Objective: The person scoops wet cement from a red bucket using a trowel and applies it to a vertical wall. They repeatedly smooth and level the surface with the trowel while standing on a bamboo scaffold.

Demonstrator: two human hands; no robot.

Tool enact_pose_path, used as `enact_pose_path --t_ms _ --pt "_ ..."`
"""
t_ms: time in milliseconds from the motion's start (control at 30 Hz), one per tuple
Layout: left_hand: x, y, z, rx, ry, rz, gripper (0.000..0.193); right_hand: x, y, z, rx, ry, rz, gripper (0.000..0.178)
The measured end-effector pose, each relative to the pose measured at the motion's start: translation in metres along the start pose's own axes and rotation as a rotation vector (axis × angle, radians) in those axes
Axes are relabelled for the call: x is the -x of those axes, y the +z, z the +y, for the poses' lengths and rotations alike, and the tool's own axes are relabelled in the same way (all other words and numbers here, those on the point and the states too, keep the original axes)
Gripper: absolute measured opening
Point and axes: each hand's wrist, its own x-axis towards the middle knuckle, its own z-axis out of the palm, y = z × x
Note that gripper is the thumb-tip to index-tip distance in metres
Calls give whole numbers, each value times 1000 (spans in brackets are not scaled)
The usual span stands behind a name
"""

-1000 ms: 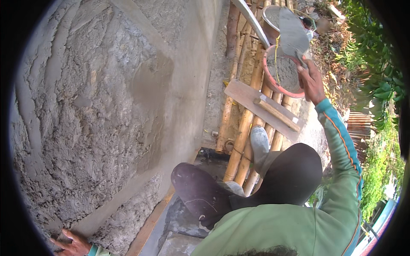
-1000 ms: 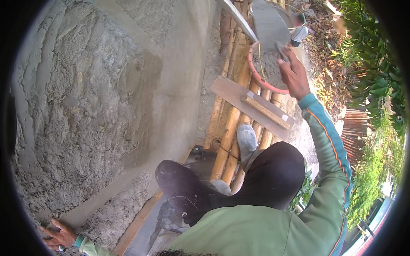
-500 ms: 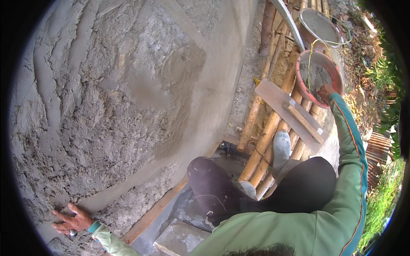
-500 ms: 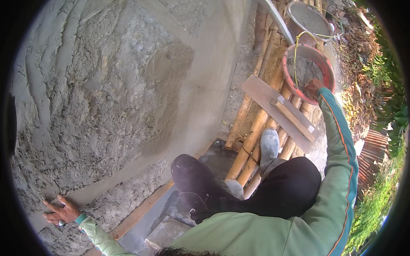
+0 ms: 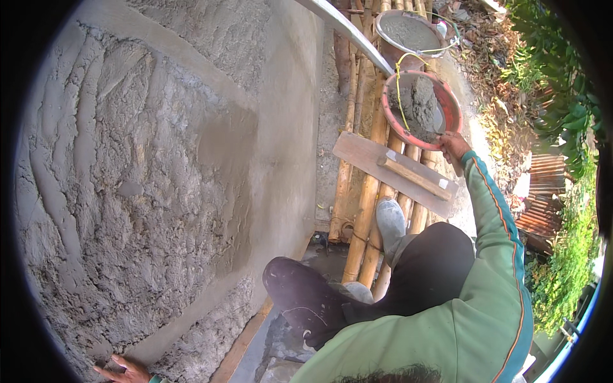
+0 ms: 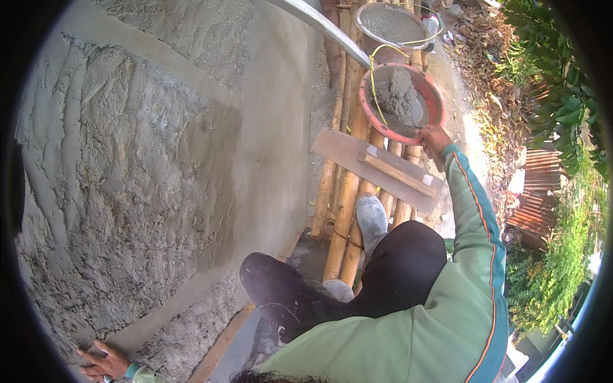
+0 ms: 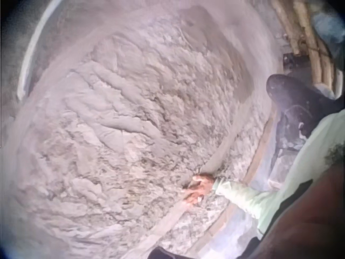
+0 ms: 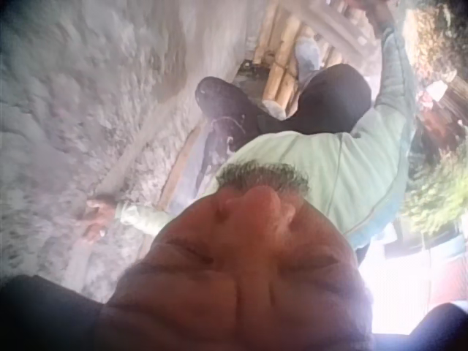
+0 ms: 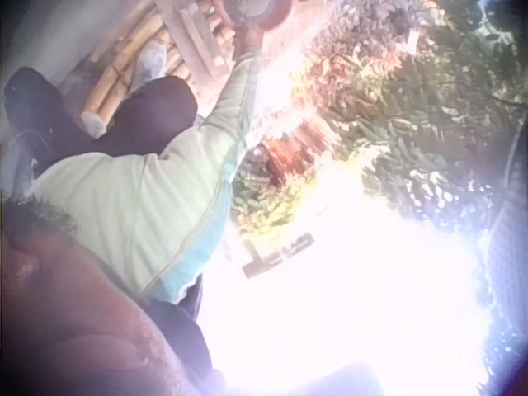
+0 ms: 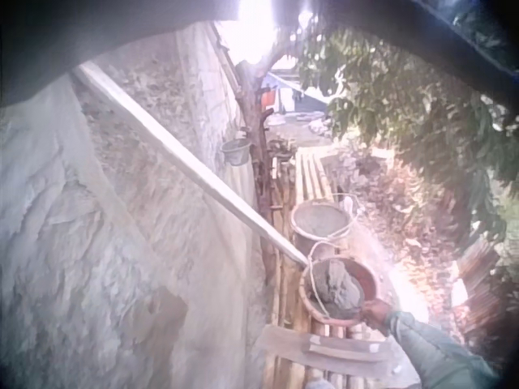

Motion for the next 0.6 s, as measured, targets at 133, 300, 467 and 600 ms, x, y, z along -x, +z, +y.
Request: enact_pose_path --t_ms 133,300,467,600 --pt "9 1 -11 1 -26 7 80 15 11 0 -63 -91 92 12" --pt "-5 5 -16 -33 30 115 66 92 35 -43 -254 -111 38 12" --pt "-6 1 -13 15 51 136 64 147 91 -104 -356 -342 -104 25" --pt "-16 -6 -20 -20 46 176 63 132 210 -132 -322 -468 -78 24"
